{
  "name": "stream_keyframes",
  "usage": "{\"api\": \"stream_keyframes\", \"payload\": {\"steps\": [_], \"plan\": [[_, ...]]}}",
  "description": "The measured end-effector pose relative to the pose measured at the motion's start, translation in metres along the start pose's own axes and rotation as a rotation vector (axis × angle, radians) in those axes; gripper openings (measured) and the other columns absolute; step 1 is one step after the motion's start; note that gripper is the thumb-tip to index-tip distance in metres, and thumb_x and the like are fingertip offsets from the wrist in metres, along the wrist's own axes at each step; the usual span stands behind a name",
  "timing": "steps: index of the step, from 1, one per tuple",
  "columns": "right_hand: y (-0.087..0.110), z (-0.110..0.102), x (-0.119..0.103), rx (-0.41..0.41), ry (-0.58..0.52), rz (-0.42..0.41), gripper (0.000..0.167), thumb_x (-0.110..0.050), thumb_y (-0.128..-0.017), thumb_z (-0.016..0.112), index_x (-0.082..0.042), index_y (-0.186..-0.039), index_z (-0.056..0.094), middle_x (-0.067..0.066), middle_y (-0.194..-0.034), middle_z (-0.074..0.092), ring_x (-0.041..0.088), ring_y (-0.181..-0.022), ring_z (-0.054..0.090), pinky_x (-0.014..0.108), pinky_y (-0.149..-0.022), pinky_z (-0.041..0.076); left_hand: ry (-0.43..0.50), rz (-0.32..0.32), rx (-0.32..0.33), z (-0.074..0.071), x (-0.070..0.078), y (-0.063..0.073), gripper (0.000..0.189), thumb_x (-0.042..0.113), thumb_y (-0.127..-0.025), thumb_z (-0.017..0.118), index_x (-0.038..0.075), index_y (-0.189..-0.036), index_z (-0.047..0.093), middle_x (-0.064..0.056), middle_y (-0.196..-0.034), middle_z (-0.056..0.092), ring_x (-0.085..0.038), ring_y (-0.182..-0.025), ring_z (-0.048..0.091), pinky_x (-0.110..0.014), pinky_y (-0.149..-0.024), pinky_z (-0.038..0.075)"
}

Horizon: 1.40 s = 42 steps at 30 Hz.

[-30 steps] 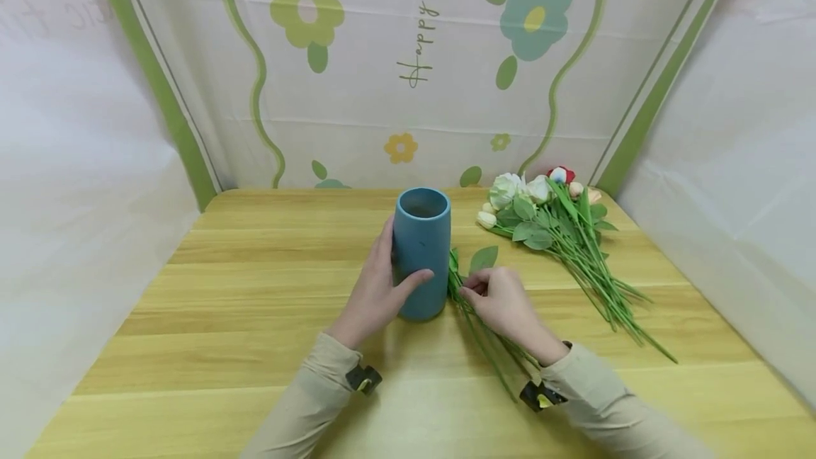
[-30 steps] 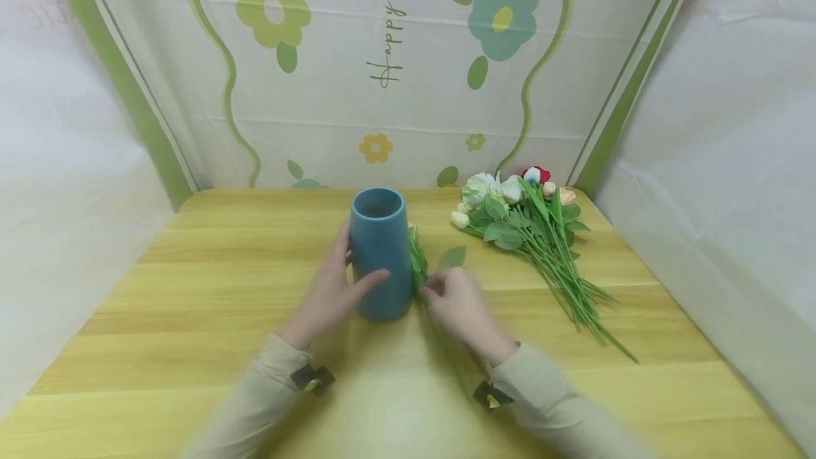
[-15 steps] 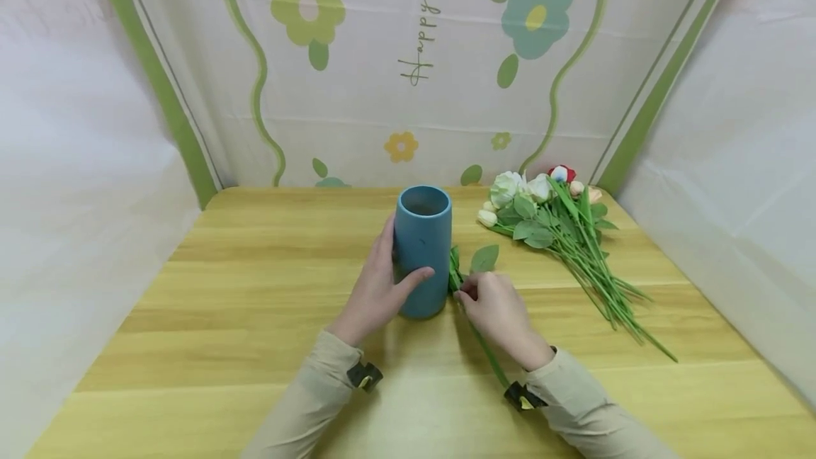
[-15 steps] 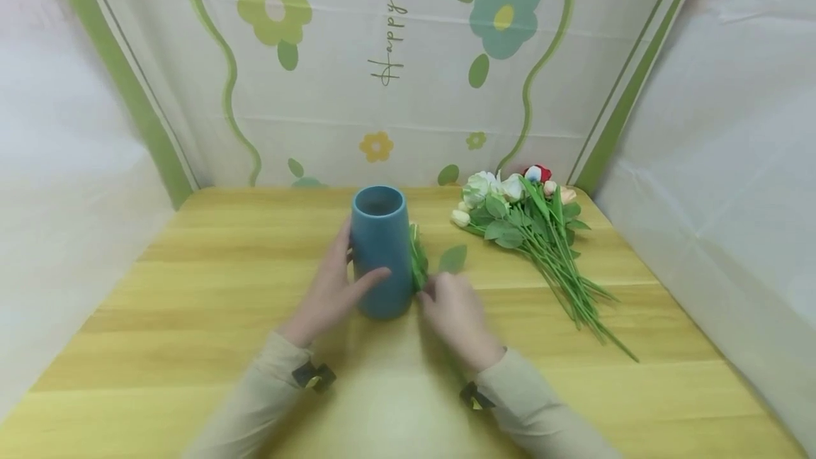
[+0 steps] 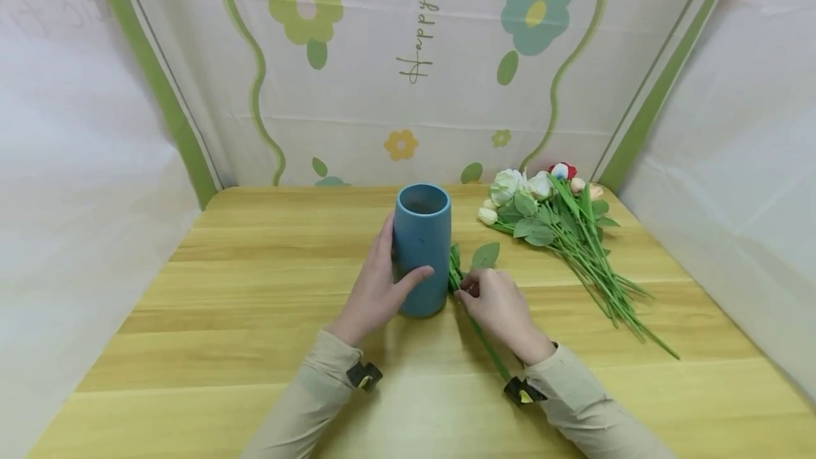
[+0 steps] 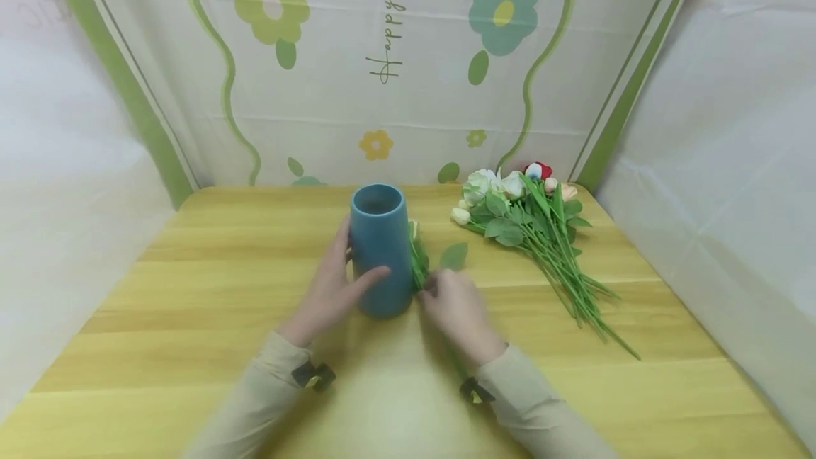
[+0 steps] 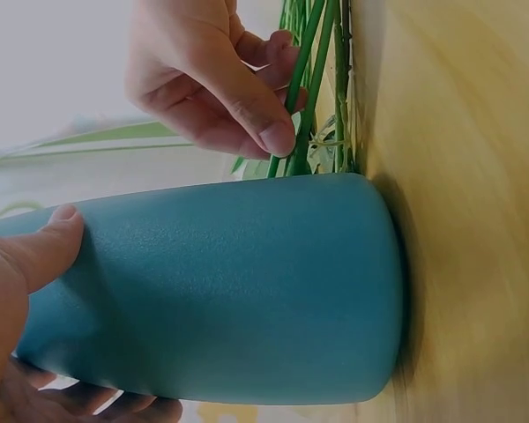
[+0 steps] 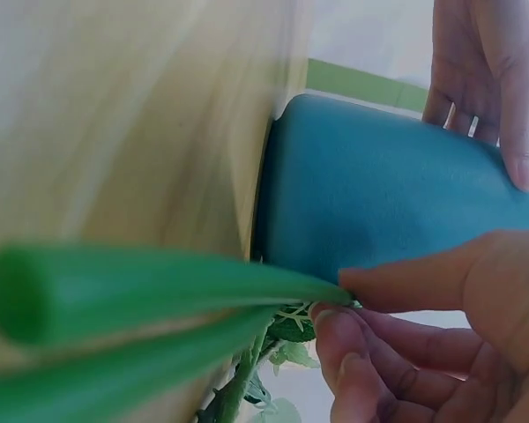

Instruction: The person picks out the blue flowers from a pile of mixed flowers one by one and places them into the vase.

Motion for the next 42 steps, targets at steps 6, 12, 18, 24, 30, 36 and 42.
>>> {"api": "stream_keyframes", "payload": {"steps": [6, 12, 18, 24, 30, 36, 42], "plan": [[-0.001, 0.000, 0.001, -0.005, -0.024, 0.002, 0.006, -0.010, -0.082, 0.079, -0.009, -0.081, 0.073, -0.003, -0.070, 0.063, 0.011, -0.063, 0.058, 0.035, -0.059, 0.051, -0.006, 0.009, 0.005, -0.002, 0.001, -0.002, 0.097, 0.031, -0.091, 0.072, 0.021, -0.159, 0.003, -0.007, -0.159, 0.020, -0.023, -0.142, 0.025, -0.049, -0.110, 0.029], [0.000, 0.001, 0.001, 0.008, -0.038, -0.013, 0.007, -0.013, -0.086, 0.076, -0.010, -0.079, 0.074, -0.004, -0.070, 0.064, 0.010, -0.062, 0.058, 0.033, -0.058, 0.051, -0.008, 0.010, 0.002, -0.002, -0.001, -0.002, 0.097, 0.033, -0.091, 0.072, 0.021, -0.159, 0.003, -0.007, -0.159, 0.020, -0.023, -0.142, 0.026, -0.049, -0.110, 0.029], [0.000, -0.003, 0.000, 0.007, -0.047, -0.033, 0.011, -0.011, -0.088, 0.073, -0.012, -0.077, 0.074, -0.005, -0.067, 0.062, 0.009, -0.060, 0.056, 0.033, -0.056, 0.050, -0.010, -0.006, 0.004, -0.002, -0.002, -0.001, 0.097, 0.034, -0.091, 0.071, 0.019, -0.159, 0.003, -0.007, -0.159, 0.020, -0.023, -0.142, 0.026, -0.049, -0.110, 0.030], [0.000, -0.007, 0.005, -0.009, -0.085, -0.037, 0.015, -0.011, -0.090, 0.069, -0.010, -0.075, 0.073, -0.004, -0.064, 0.060, 0.011, -0.056, 0.052, 0.032, -0.055, 0.047, -0.006, 0.002, 0.002, -0.001, -0.001, -0.001, 0.097, 0.033, -0.091, 0.071, 0.019, -0.159, 0.003, -0.008, -0.159, 0.021, -0.023, -0.141, 0.026, -0.048, -0.110, 0.029], [0.000, -0.011, 0.011, 0.001, -0.090, -0.033, 0.016, -0.012, -0.090, 0.068, -0.010, -0.074, 0.072, -0.005, -0.061, 0.057, 0.012, -0.054, 0.049, 0.032, -0.054, 0.043, -0.001, -0.002, 0.002, 0.001, 0.000, -0.001, 0.097, 0.033, -0.092, 0.071, 0.021, -0.159, 0.003, -0.008, -0.159, 0.020, -0.023, -0.142, 0.025, -0.048, -0.110, 0.029], [-0.001, -0.010, 0.013, -0.003, -0.099, -0.025, 0.016, -0.013, -0.090, 0.069, -0.009, -0.076, 0.073, -0.005, -0.062, 0.058, 0.012, -0.053, 0.049, 0.032, -0.053, 0.043, -0.004, 0.005, 0.001, 0.002, -0.001, -0.001, 0.097, 0.034, -0.092, 0.071, 0.022, -0.159, 0.002, -0.006, -0.159, 0.019, -0.023, -0.142, 0.025, -0.048, -0.110, 0.029], [-0.002, -0.013, 0.014, -0.017, -0.112, -0.021, 0.017, -0.012, -0.092, 0.068, -0.008, -0.076, 0.073, -0.004, -0.062, 0.059, 0.012, -0.053, 0.050, 0.032, -0.053, 0.044, -0.011, 0.007, 0.008, 0.002, -0.003, -0.002, 0.097, 0.035, -0.091, 0.071, 0.021, -0.159, 0.003, -0.007, -0.159, 0.020, -0.024, -0.142, 0.027, -0.049, -0.109, 0.030]]}}
Point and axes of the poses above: each hand's wrist, its own y-axis away from the middle knuckle, its own z-axis out of the palm, x = y × z, the point moved 3 cm from there along -y, towards the middle knuckle
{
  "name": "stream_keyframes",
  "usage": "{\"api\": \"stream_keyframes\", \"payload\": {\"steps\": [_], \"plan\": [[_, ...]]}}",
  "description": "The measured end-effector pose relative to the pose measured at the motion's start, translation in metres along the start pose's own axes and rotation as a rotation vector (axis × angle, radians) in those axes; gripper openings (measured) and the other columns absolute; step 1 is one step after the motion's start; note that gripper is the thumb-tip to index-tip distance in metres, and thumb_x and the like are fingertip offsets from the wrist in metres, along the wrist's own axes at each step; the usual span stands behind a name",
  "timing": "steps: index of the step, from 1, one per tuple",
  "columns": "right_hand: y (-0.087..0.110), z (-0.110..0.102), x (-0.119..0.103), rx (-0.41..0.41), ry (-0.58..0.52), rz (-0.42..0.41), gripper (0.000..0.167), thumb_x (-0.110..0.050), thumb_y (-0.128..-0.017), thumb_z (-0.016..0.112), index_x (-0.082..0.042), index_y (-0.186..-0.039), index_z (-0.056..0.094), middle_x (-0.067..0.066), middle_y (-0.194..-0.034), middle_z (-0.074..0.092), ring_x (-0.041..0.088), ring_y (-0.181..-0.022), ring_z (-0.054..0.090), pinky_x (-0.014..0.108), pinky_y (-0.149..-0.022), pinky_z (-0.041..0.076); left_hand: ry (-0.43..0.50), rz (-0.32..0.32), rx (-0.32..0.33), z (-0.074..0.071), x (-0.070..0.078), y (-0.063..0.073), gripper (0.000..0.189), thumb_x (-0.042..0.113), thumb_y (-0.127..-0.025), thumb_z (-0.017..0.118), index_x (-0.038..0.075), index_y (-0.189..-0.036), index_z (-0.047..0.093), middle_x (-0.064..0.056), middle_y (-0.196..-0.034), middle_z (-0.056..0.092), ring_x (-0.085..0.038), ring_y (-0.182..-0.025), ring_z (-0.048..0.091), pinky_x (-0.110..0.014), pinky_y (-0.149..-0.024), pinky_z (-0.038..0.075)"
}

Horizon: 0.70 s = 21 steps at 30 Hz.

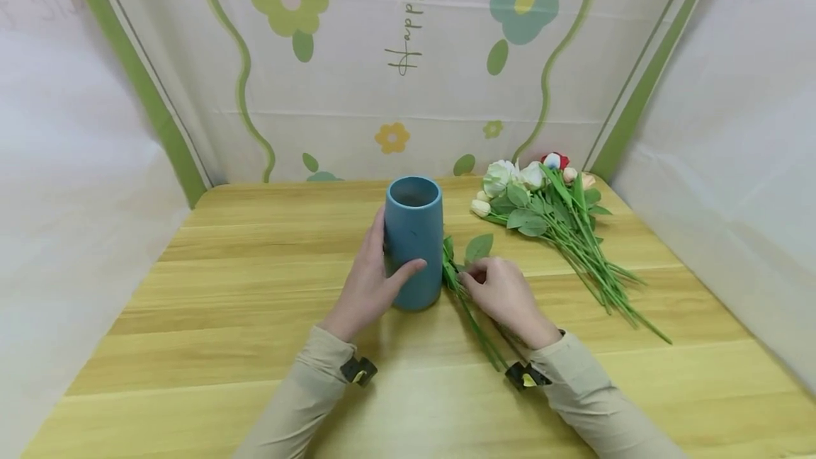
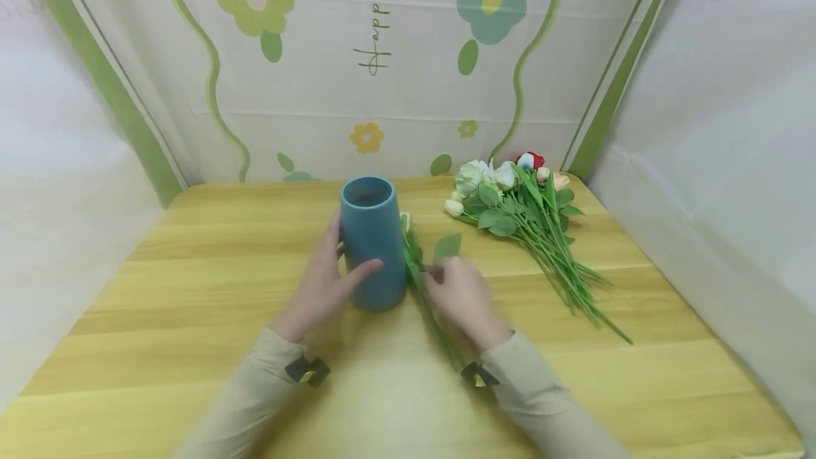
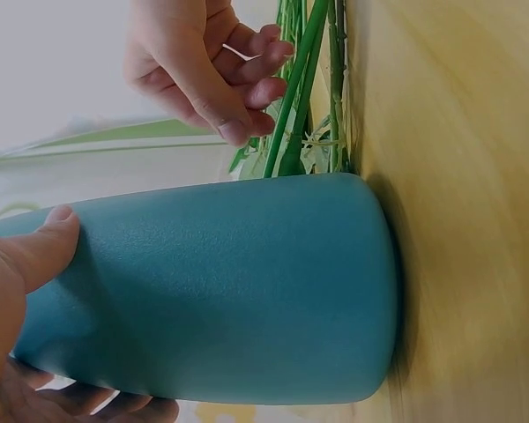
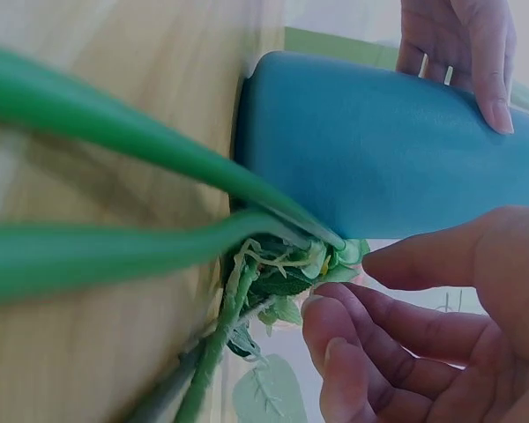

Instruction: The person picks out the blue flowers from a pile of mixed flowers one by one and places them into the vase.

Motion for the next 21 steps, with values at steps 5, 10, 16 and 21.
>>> {"api": "stream_keyframes", "payload": {"steps": [5, 10, 16, 21], "plan": [[-0.002, -0.011, 0.006, 0.008, 0.001, 0.015, 0.017, -0.013, -0.093, 0.066, -0.004, -0.082, 0.075, -0.002, -0.064, 0.062, 0.012, -0.054, 0.051, 0.032, -0.053, 0.045, 0.007, -0.004, 0.001, 0.000, 0.001, 0.000, 0.098, 0.033, -0.091, 0.072, 0.019, -0.159, 0.004, -0.008, -0.159, 0.020, -0.024, -0.141, 0.027, -0.048, -0.109, 0.031], [-0.005, -0.029, 0.023, 0.039, 0.057, 0.022, 0.018, -0.015, -0.094, 0.066, -0.004, -0.084, 0.075, -0.001, -0.064, 0.062, 0.013, -0.049, 0.050, 0.032, -0.048, 0.042, 0.023, -0.012, -0.004, 0.000, 0.001, 0.000, 0.097, 0.032, -0.091, 0.072, 0.017, -0.159, 0.004, -0.009, -0.159, 0.021, -0.025, -0.141, 0.027, -0.048, -0.109, 0.031], [-0.013, -0.057, 0.043, 0.027, 0.166, 0.041, 0.020, -0.017, -0.094, 0.064, -0.003, -0.089, 0.076, 0.003, -0.076, 0.069, 0.013, -0.059, 0.059, 0.033, -0.052, 0.050, 0.024, -0.011, -0.005, -0.001, 0.000, 0.001, 0.098, 0.032, -0.091, 0.073, 0.020, -0.159, 0.004, -0.009, -0.158, 0.022, -0.024, -0.141, 0.028, -0.048, -0.109, 0.032], [-0.023, -0.085, 0.058, 0.013, 0.237, 0.039, 0.023, -0.017, -0.095, 0.062, -0.002, -0.084, 0.075, 0.003, -0.070, 0.067, 0.015, -0.054, 0.056, 0.034, -0.050, 0.048, 0.021, 0.005, -0.006, 0.000, 0.001, 0.000, 0.098, 0.035, -0.091, 0.072, 0.021, -0.159, 0.003, -0.011, -0.158, 0.022, -0.026, -0.141, 0.028, -0.050, -0.108, 0.032]]}}
Point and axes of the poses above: each hand's wrist, its own y-axis away from the middle knuckle, its own z-axis out of the palm, x = y × z, the point moved 3 cm from there along -y, towards the middle knuckle
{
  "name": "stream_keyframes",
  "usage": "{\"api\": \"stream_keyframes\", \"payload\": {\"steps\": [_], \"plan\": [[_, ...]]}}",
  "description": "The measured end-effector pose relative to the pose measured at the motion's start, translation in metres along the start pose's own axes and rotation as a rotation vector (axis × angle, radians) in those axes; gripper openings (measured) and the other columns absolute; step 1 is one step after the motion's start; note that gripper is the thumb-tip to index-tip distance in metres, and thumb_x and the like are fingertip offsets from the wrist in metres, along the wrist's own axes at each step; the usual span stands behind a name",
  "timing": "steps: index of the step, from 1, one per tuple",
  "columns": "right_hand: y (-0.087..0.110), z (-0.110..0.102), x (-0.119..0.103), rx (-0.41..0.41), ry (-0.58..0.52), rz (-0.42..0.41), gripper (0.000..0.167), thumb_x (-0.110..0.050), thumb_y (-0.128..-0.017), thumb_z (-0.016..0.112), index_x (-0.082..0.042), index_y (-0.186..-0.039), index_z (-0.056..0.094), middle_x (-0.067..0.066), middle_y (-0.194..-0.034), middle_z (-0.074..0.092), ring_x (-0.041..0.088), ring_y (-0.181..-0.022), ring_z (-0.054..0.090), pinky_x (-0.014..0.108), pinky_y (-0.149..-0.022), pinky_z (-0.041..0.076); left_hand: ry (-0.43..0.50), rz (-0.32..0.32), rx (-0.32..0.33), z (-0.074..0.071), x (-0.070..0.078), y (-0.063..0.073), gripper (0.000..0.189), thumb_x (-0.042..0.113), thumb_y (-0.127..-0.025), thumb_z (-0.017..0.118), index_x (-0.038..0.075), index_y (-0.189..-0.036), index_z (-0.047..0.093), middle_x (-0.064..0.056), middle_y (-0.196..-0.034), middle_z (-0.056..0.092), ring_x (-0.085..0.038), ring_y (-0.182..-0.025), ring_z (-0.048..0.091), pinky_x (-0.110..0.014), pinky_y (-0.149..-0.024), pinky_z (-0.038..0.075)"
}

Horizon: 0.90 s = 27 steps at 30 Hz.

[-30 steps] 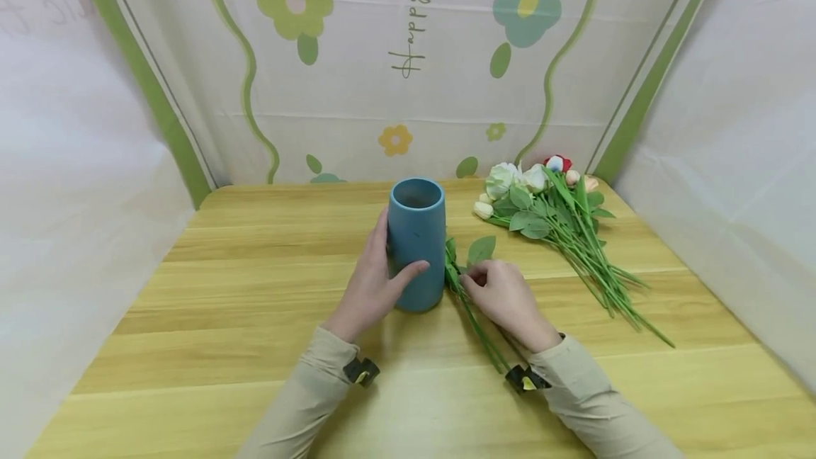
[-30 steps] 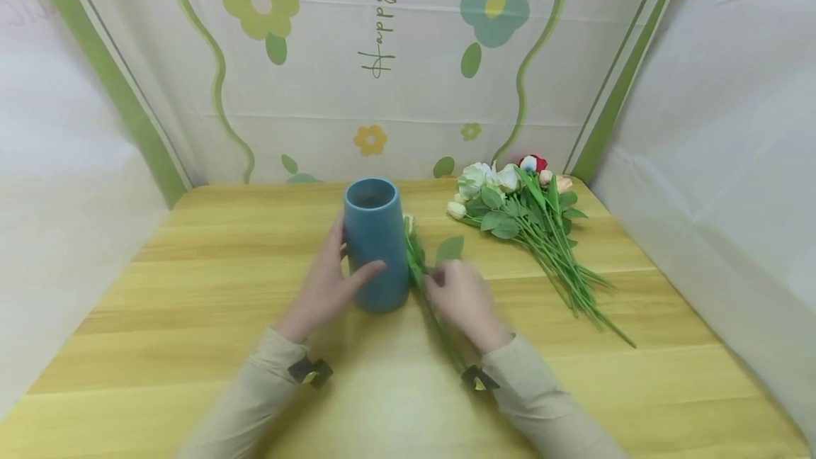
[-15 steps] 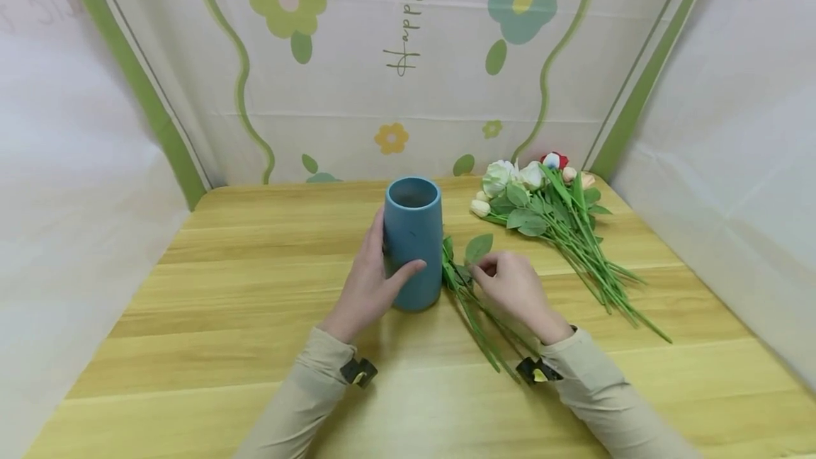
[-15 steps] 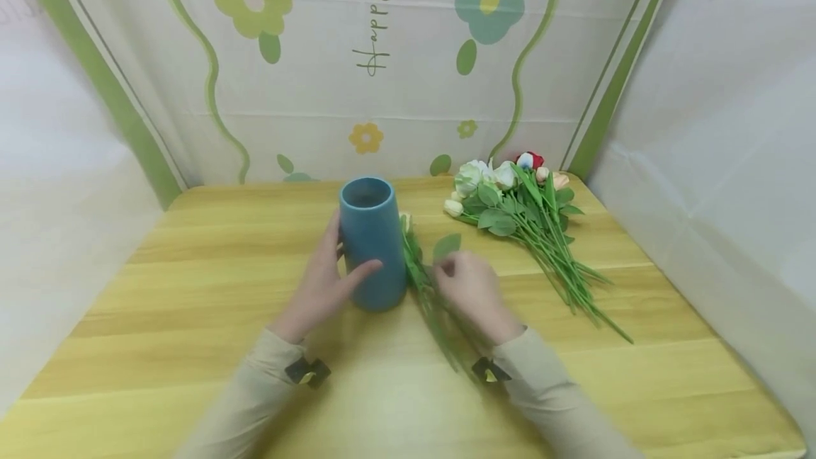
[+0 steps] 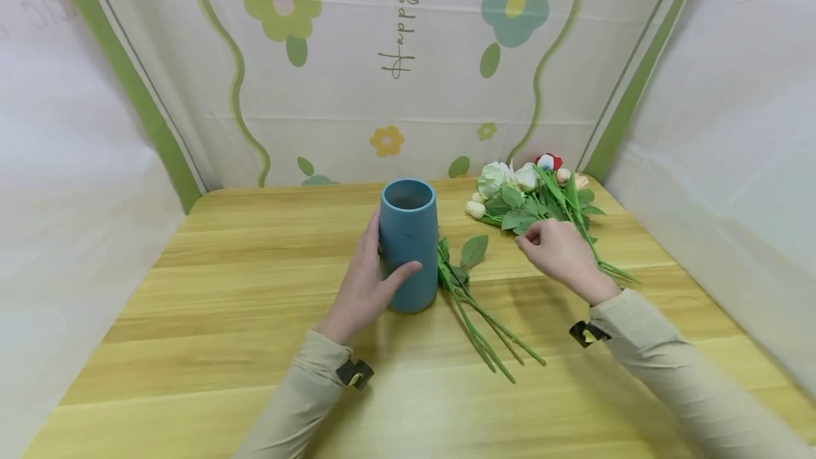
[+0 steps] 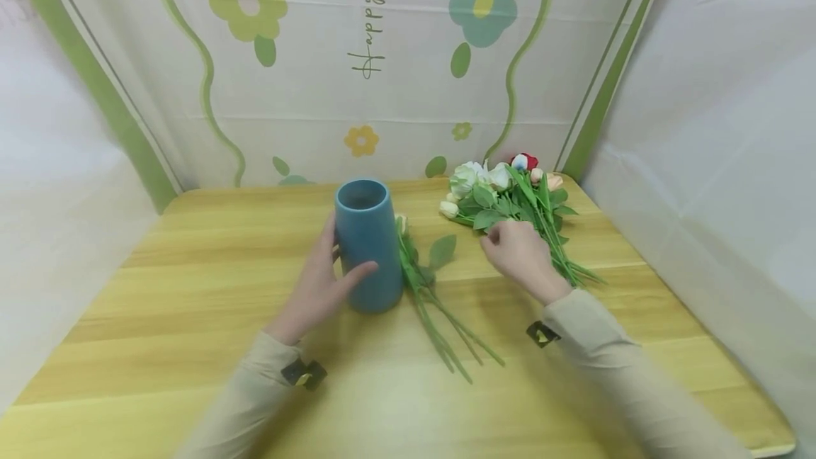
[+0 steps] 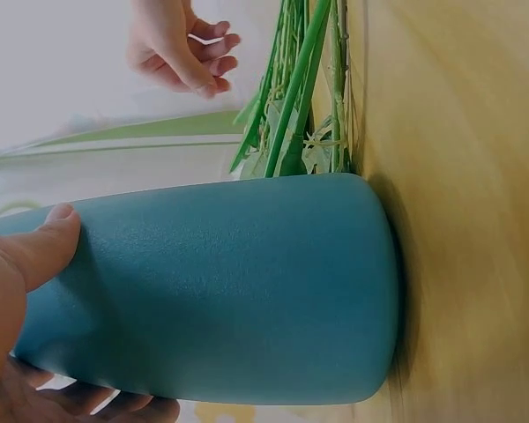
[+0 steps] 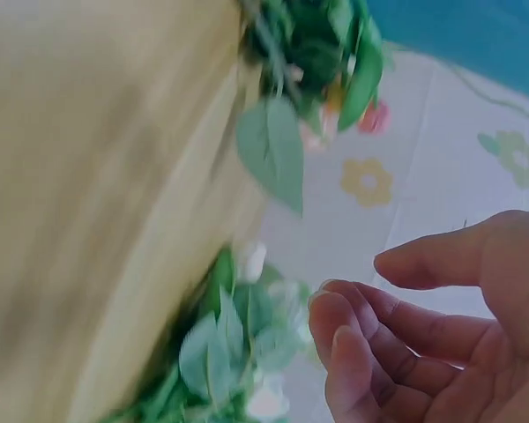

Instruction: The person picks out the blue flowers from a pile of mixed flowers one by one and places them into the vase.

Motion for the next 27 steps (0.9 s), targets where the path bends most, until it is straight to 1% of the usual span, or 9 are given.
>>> {"api": "stream_keyframes", "payload": {"steps": [6, 10, 11, 13, 15, 19, 22, 24, 27], "plan": [[-0.018, -0.026, 0.025, 0.008, 0.043, 0.005, 0.024, -0.017, -0.093, 0.060, -0.005, -0.076, 0.073, -0.001, -0.061, 0.061, 0.016, -0.048, 0.049, 0.032, -0.044, 0.041, -0.003, -0.013, 0.001, 0.000, 0.001, -0.001, 0.098, 0.034, -0.091, 0.072, 0.020, -0.159, 0.004, -0.011, -0.158, 0.022, -0.026, -0.141, 0.028, -0.049, -0.108, 0.033], [-0.031, -0.043, 0.041, 0.007, 0.096, -0.021, 0.037, -0.015, -0.092, 0.059, -0.012, -0.056, 0.053, -0.006, -0.047, 0.042, 0.012, -0.043, 0.034, 0.028, -0.044, 0.030, -0.004, -0.015, 0.006, 0.000, 0.001, -0.001, 0.097, 0.033, -0.091, 0.072, 0.020, -0.159, 0.005, -0.011, -0.157, 0.023, -0.025, -0.140, 0.029, -0.049, -0.108, 0.033], [-0.034, -0.047, 0.044, 0.003, 0.108, -0.026, 0.040, -0.014, -0.091, 0.058, -0.014, -0.053, 0.046, -0.006, -0.045, 0.035, 0.011, -0.043, 0.030, 0.028, -0.045, 0.027, -0.005, -0.015, 0.006, 0.000, 0.001, -0.001, 0.097, 0.033, -0.091, 0.072, 0.020, -0.159, 0.005, -0.011, -0.157, 0.023, -0.026, -0.140, 0.028, -0.049, -0.108, 0.033], [-0.038, -0.053, 0.051, -0.007, 0.132, -0.030, 0.044, -0.013, -0.091, 0.057, -0.016, -0.052, 0.038, -0.007, -0.045, 0.028, 0.011, -0.043, 0.025, 0.028, -0.046, 0.026, -0.004, -0.012, 0.005, 0.000, 0.001, 0.000, 0.097, 0.032, -0.091, 0.073, 0.019, -0.159, 0.005, -0.012, -0.157, 0.023, -0.026, -0.140, 0.028, -0.049, -0.108, 0.033], [-0.042, -0.058, 0.057, -0.024, 0.144, -0.012, 0.043, -0.012, -0.090, 0.057, -0.016, -0.051, 0.037, -0.006, -0.045, 0.028, 0.011, -0.043, 0.025, 0.030, -0.048, 0.027, 0.001, -0.011, 0.004, 0.000, 0.001, 0.000, 0.098, 0.031, -0.091, 0.073, 0.019, -0.159, 0.005, -0.012, -0.157, 0.023, -0.026, -0.140, 0.028, -0.050, -0.108, 0.032], [-0.049, -0.060, 0.070, -0.076, 0.166, 0.036, 0.038, -0.015, -0.089, 0.060, -0.013, -0.054, 0.047, -0.004, -0.047, 0.038, 0.013, -0.046, 0.034, 0.032, -0.052, 0.033, 0.005, -0.009, 0.005, -0.001, 0.001, 0.000, 0.098, 0.031, -0.090, 0.073, 0.019, -0.159, 0.005, -0.011, -0.157, 0.023, -0.026, -0.140, 0.029, -0.050, -0.108, 0.033], [-0.053, -0.058, 0.078, -0.121, 0.174, 0.054, 0.038, -0.014, -0.087, 0.061, -0.015, -0.053, 0.045, -0.005, -0.048, 0.036, 0.012, -0.047, 0.031, 0.032, -0.051, 0.032, 0.001, -0.013, 0.006, -0.001, 0.001, 0.000, 0.097, 0.031, -0.091, 0.073, 0.019, -0.159, 0.005, -0.012, -0.157, 0.023, -0.026, -0.140, 0.028, -0.050, -0.108, 0.032], [-0.055, -0.055, 0.084, -0.144, 0.173, 0.067, 0.039, -0.012, -0.084, 0.061, -0.016, -0.052, 0.040, -0.005, -0.048, 0.033, 0.012, -0.047, 0.030, 0.031, -0.050, 0.031, 0.000, -0.013, 0.005, 0.000, 0.001, 0.001, 0.097, 0.031, -0.091, 0.073, 0.019, -0.159, 0.005, -0.012, -0.157, 0.023, -0.026, -0.141, 0.028, -0.050, -0.108, 0.031], [-0.057, -0.051, 0.094, -0.164, 0.152, 0.090, 0.036, -0.010, -0.081, 0.062, -0.016, -0.053, 0.040, -0.004, -0.048, 0.038, 0.013, -0.046, 0.037, 0.030, -0.048, 0.035, 0.000, -0.011, 0.004, 0.000, 0.002, 0.001, 0.097, 0.031, -0.091, 0.073, 0.018, -0.159, 0.005, -0.011, -0.157, 0.023, -0.026, -0.141, 0.028, -0.050, -0.109, 0.031]]}}
Point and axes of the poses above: each hand's wrist, its own y-axis away from the middle knuckle, its own z-axis out of the palm, x = y × z, the point moved 3 cm from there along -y, towards the middle knuckle
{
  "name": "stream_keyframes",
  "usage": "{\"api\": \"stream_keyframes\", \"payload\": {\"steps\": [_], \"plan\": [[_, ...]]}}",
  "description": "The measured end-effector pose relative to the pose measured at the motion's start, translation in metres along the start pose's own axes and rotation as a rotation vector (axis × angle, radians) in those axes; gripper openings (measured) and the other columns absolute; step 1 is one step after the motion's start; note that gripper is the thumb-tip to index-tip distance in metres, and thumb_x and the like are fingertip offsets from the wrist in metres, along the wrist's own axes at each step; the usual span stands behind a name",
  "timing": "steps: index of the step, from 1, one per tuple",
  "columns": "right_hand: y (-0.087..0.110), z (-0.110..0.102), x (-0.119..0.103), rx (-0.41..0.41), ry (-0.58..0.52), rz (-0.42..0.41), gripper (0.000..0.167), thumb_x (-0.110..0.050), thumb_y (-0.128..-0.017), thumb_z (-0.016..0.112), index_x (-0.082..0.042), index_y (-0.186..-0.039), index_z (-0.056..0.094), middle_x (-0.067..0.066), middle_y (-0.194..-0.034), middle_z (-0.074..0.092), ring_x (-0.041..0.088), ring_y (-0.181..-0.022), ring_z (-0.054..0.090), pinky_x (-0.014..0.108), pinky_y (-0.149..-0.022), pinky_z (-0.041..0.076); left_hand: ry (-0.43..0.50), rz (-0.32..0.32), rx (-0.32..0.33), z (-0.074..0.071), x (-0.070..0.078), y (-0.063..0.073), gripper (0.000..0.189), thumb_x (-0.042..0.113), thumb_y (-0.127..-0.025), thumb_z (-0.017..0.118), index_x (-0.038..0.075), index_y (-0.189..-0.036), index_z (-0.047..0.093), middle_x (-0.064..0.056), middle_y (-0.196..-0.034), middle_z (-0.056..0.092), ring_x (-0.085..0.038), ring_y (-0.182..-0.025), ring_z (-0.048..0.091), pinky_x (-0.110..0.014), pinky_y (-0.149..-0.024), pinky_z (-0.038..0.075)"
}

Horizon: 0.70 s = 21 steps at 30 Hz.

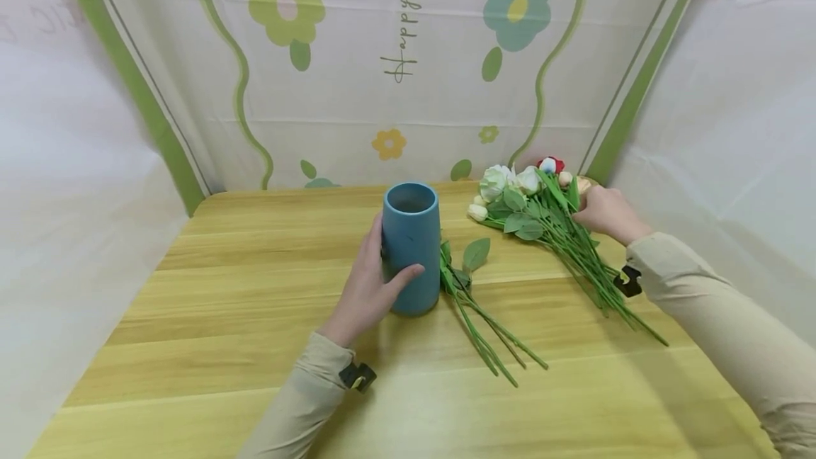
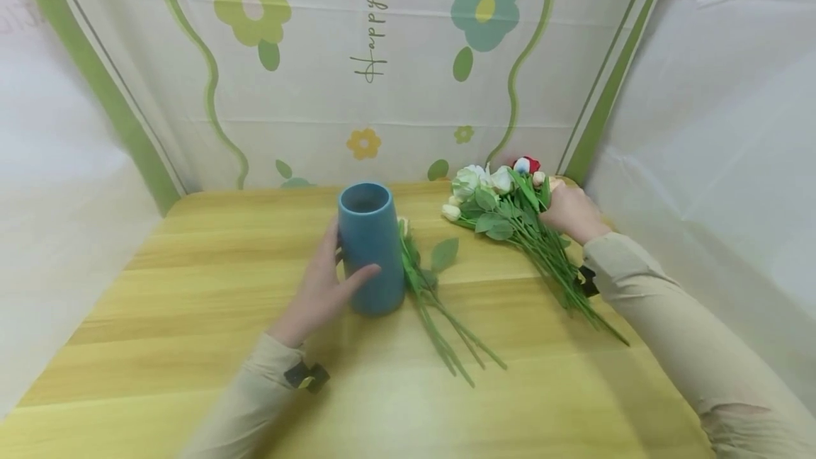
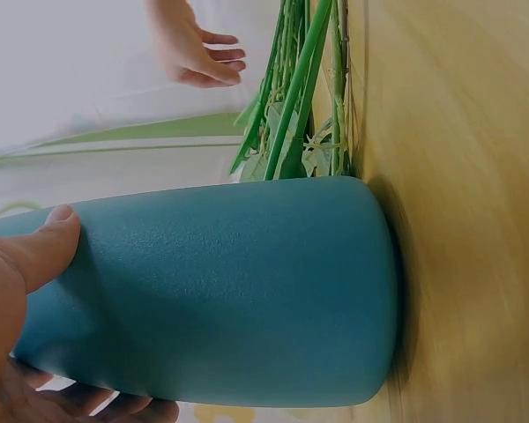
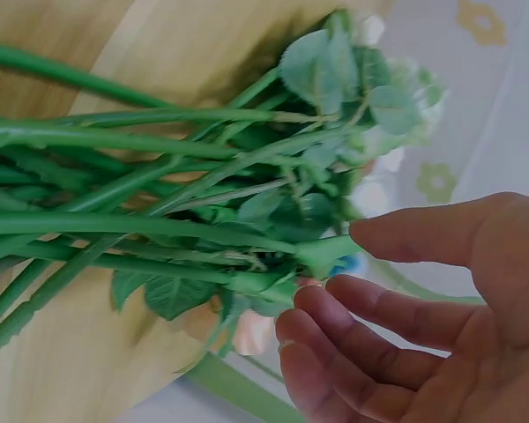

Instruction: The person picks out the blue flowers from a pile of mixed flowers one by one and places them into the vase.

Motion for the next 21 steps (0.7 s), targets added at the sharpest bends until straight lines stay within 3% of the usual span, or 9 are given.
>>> {"api": "stream_keyframes", "payload": {"steps": [5, 10, 13, 17, 21], "plan": [[-0.007, 0.011, 0.012, -0.027, -0.028, 0.053, 0.027, -0.009, -0.078, 0.062, -0.014, -0.058, 0.045, 0.000, -0.054, 0.045, 0.019, -0.050, 0.045, 0.032, -0.046, 0.038, -0.001, 0.003, -0.001, 0.000, 0.001, 0.000, 0.097, 0.032, -0.091, 0.073, 0.019, -0.159, 0.005, -0.009, -0.158, 0.022, -0.025, -0.141, 0.027, -0.050, -0.109, 0.031], [-0.010, 0.019, 0.016, -0.042, 0.039, 0.067, 0.021, -0.009, -0.076, 0.059, -0.013, -0.060, 0.046, 0.003, -0.057, 0.045, 0.023, -0.055, 0.045, 0.035, -0.047, 0.037, -0.002, 0.003, 0.002, 0.000, 0.001, 0.000, 0.097, 0.033, -0.091, 0.072, 0.019, -0.159, 0.005, -0.009, -0.158, 0.021, -0.024, -0.141, 0.027, -0.049, -0.109, 0.031], [-0.010, 0.023, 0.017, -0.057, 0.075, 0.098, 0.020, -0.008, -0.075, 0.056, -0.013, -0.060, 0.044, 0.002, -0.056, 0.042, 0.022, -0.055, 0.042, 0.035, -0.047, 0.036, -0.002, 0.001, 0.004, 0.000, 0.000, 0.000, 0.098, 0.033, -0.091, 0.073, 0.018, -0.159, 0.005, -0.009, -0.158, 0.022, -0.024, -0.141, 0.027, -0.049, -0.109, 0.031], [-0.011, 0.030, 0.020, -0.095, 0.049, 0.131, 0.021, -0.005, -0.076, 0.052, -0.014, -0.059, 0.042, -0.002, -0.055, 0.033, 0.016, -0.051, 0.033, 0.031, -0.045, 0.030, -0.001, 0.003, 0.006, 0.001, 0.000, 0.000, 0.097, 0.033, -0.091, 0.073, 0.017, -0.159, 0.005, -0.009, -0.158, 0.021, -0.024, -0.141, 0.027, -0.050, -0.109, 0.031], [-0.013, 0.036, 0.021, -0.113, 0.048, 0.141, 0.021, -0.005, -0.077, 0.052, -0.014, -0.060, 0.042, -0.001, -0.057, 0.033, 0.017, -0.053, 0.033, 0.033, -0.047, 0.032, 0.004, -0.005, 0.003, 0.000, 0.000, 0.000, 0.098, 0.034, -0.091, 0.073, 0.018, -0.159, 0.005, -0.008, -0.159, 0.020, -0.023, -0.141, 0.027, -0.050, -0.109, 0.031]]}}
Point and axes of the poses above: each hand's wrist, its own y-axis away from the middle knuckle, its own z-axis out of the palm, x = y × z, the point moved 3 cm from there along -y, towards the middle knuckle
